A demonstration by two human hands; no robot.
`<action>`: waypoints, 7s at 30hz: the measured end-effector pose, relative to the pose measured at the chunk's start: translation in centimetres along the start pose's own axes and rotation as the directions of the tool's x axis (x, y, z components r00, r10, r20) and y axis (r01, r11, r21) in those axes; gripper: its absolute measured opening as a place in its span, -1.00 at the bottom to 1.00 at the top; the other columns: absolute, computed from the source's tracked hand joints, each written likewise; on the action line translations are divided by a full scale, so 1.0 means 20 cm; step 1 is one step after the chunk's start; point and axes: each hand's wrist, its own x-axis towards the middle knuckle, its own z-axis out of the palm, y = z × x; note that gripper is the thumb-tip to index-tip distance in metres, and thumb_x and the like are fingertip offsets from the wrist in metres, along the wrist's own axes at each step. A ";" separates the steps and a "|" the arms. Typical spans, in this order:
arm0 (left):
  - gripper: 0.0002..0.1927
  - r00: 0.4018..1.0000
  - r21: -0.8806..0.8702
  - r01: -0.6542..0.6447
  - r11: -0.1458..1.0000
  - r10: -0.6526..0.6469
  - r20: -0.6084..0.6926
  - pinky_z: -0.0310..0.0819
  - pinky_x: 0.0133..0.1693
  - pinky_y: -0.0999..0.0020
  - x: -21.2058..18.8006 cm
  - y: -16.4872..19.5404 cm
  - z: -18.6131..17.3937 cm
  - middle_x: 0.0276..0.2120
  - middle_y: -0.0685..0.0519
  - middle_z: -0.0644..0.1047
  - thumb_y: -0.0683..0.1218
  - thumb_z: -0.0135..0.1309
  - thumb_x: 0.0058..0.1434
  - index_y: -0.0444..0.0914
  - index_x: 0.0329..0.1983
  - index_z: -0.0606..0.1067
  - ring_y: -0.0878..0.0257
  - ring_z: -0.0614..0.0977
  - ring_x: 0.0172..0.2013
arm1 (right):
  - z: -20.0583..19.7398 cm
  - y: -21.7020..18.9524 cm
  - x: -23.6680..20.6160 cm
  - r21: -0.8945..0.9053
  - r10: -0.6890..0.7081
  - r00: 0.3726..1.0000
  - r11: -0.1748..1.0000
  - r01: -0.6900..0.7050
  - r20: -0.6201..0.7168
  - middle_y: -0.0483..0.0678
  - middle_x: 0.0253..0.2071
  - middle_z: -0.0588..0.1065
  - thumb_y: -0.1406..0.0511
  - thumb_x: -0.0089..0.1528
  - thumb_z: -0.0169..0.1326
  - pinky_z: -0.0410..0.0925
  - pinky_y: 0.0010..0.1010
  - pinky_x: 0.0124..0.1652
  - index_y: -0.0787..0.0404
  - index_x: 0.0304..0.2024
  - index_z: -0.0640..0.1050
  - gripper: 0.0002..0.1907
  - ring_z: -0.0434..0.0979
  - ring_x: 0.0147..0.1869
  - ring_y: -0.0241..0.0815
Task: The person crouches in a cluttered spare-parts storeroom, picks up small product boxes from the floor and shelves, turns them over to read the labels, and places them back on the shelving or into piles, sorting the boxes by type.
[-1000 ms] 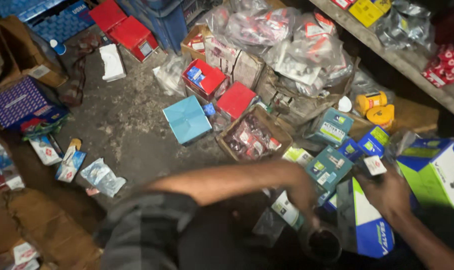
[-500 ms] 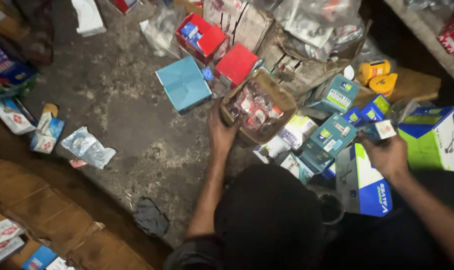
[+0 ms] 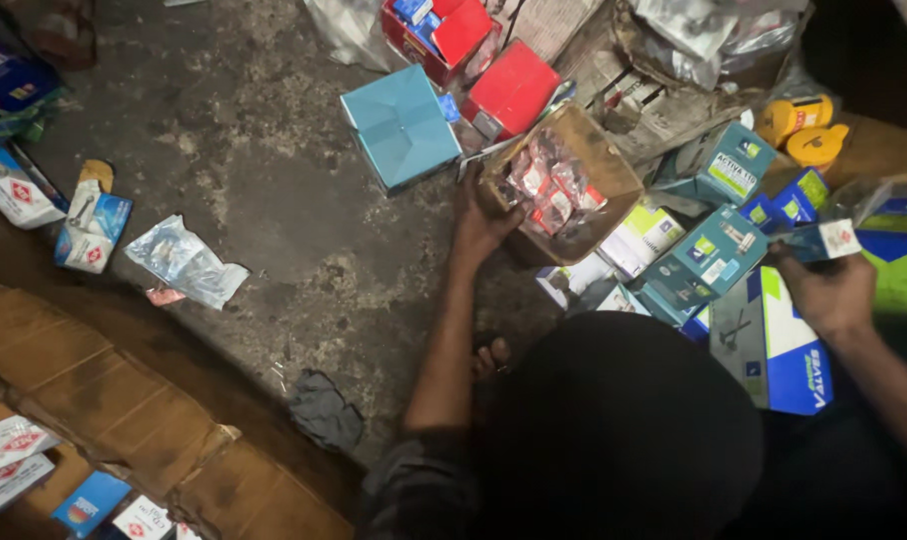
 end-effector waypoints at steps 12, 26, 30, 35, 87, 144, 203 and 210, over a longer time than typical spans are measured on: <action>0.28 0.971 -0.175 -0.059 0.983 0.016 -0.240 0.15 0.45 -0.08 -0.09 -0.08 0.04 0.43 -0.31 0.16 0.11 0.48 -0.07 -0.29 0.57 -0.04 -0.21 0.23 0.44 | 0.00 0.07 0.00 -0.097 -0.002 1.000 0.995 0.000 -0.017 0.04 -0.04 0.60 0.43 0.39 0.21 0.44 -0.37 0.11 0.39 -0.03 0.57 -0.86 0.59 0.06 -0.22; 0.20 0.958 -0.133 -0.055 0.990 0.014 -0.288 0.15 0.45 -0.11 -0.12 -0.13 0.04 0.42 -0.31 0.18 0.11 0.47 -0.04 -0.29 0.55 0.04 -0.22 0.23 0.45 | -0.01 0.04 -0.02 -0.200 0.007 1.000 0.980 -0.012 -0.026 0.12 0.01 0.58 0.40 0.40 0.22 0.45 -0.30 0.11 0.39 0.04 0.57 -0.80 0.60 0.10 -0.13; 0.20 0.960 -0.121 -0.046 0.992 0.011 -0.280 0.13 0.45 -0.11 -0.12 -0.13 0.04 0.43 -0.31 0.16 0.12 0.47 -0.02 -0.30 0.55 0.03 -0.22 0.21 0.45 | 0.00 -0.01 -0.02 -0.254 0.035 0.999 0.966 -0.037 -0.012 0.14 -0.01 0.59 0.36 0.46 0.22 0.46 -0.30 0.08 0.38 0.03 0.58 -0.82 0.61 0.09 -0.10; 0.20 0.964 -0.149 -0.076 0.986 0.034 -0.265 0.14 0.45 -0.10 -0.11 -0.14 0.05 0.43 -0.31 0.16 0.12 0.46 -0.02 -0.32 0.55 0.02 -0.20 0.21 0.45 | 0.00 -0.03 -0.03 -0.207 0.072 0.996 0.975 -0.080 -0.047 0.09 -0.01 0.56 0.39 0.37 0.13 0.45 -0.31 -0.02 0.33 0.05 0.55 -0.79 0.59 -0.01 -0.17; -0.18 0.865 0.717 0.214 0.664 -0.470 0.177 0.32 0.25 -0.04 0.69 0.37 0.25 0.25 -0.17 0.38 0.22 0.25 -0.03 -0.30 0.23 0.39 -0.08 0.39 0.29 | 0.05 -0.07 0.02 -0.014 0.161 0.985 0.987 -0.162 -0.060 0.03 0.00 0.61 0.31 0.30 0.25 0.43 -0.35 0.02 0.32 0.05 0.55 -0.68 0.59 0.03 -0.22; -0.51 0.267 0.934 -0.270 0.232 -0.914 0.304 0.74 -0.10 -0.01 -0.02 1.32 1.31 0.04 0.09 0.61 0.05 0.08 0.17 -0.07 0.19 0.55 0.16 0.68 0.02 | -0.63 0.04 0.24 -0.107 -0.541 0.766 0.789 0.606 0.347 0.15 0.15 0.49 0.06 0.14 0.24 0.40 0.05 -0.03 0.09 0.20 0.47 -0.38 0.55 0.08 0.23; -0.26 0.608 0.670 0.603 0.433 -0.793 -0.034 0.36 0.14 -0.28 0.82 1.54 0.25 0.18 -0.04 0.49 0.30 0.00 0.13 -0.05 0.36 0.39 -0.07 0.51 0.13 | -0.47 0.37 -0.07 0.200 -0.646 0.675 0.758 0.620 0.356 -0.05 0.24 0.47 0.37 -0.07 0.26 0.31 -0.11 0.16 0.04 0.26 0.45 -0.21 0.47 0.26 0.04; -0.35 0.456 0.741 0.473 0.476 -0.852 0.256 0.47 -0.13 -0.25 0.47 1.40 0.40 0.13 -0.07 0.56 0.20 -0.06 0.13 -0.05 0.30 0.44 -0.05 0.59 -0.06 | -0.50 0.38 -0.10 0.230 -0.632 0.705 0.774 0.590 0.320 -0.03 0.22 0.49 0.24 0.02 0.35 0.33 -0.14 0.16 0.02 0.24 0.47 -0.29 0.50 0.25 0.04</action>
